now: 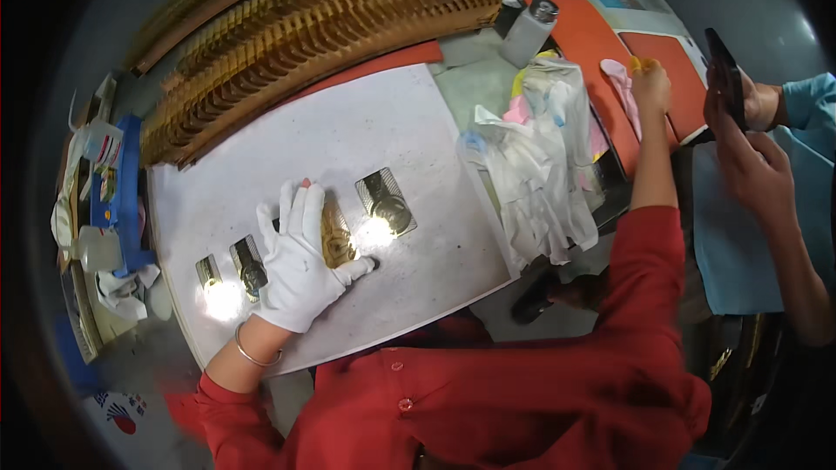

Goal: The person cleans several small, dark, rectangular metal parts arranged on a metal tray using a yellow sponge and a white cloth. They wipe each part individually, occasionally dipping the sponge into a liquid container to re-wet it, and then place the cleaned parts back into the tray slots.

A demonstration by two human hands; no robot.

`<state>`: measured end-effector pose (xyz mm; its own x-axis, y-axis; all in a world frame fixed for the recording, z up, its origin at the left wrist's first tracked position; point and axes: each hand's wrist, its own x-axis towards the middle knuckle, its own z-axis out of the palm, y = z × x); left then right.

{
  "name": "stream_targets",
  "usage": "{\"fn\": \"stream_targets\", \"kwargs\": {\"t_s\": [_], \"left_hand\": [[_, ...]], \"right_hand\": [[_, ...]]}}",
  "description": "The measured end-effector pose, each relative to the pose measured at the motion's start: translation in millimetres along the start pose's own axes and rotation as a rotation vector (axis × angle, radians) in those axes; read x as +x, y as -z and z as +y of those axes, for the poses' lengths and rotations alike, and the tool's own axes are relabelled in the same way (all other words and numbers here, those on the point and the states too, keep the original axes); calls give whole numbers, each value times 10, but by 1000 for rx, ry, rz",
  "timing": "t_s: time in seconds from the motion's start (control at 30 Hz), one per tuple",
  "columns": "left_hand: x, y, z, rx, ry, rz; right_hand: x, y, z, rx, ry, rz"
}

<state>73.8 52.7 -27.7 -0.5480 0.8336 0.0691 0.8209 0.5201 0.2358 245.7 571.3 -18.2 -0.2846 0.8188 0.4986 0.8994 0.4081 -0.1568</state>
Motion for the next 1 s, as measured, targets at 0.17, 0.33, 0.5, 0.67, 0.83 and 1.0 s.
{"fn": "stream_targets", "kwargs": {"t_s": [0.17,0.33,0.5,0.67,0.83,1.0], "left_hand": [[-178,90,-51,-82,75,17],[-322,25,-73,-113,72,112],[-161,39,129,-428,-66,226],[120,10,731,-655,-329,219],[93,0,1096,-1055,-301,-16],[-157,-168,926,-1586,-53,-69]], "right_hand": [[303,-630,348,-38,-45,-179],[617,-681,663,189,-156,-416],[-522,262,314,521,19,-157],[-2224,1628,-597,1246,-99,-541],[-2713,1660,-1004,1658,-343,-994],[-2969,1605,-1382,1787,-377,-1156]]}}
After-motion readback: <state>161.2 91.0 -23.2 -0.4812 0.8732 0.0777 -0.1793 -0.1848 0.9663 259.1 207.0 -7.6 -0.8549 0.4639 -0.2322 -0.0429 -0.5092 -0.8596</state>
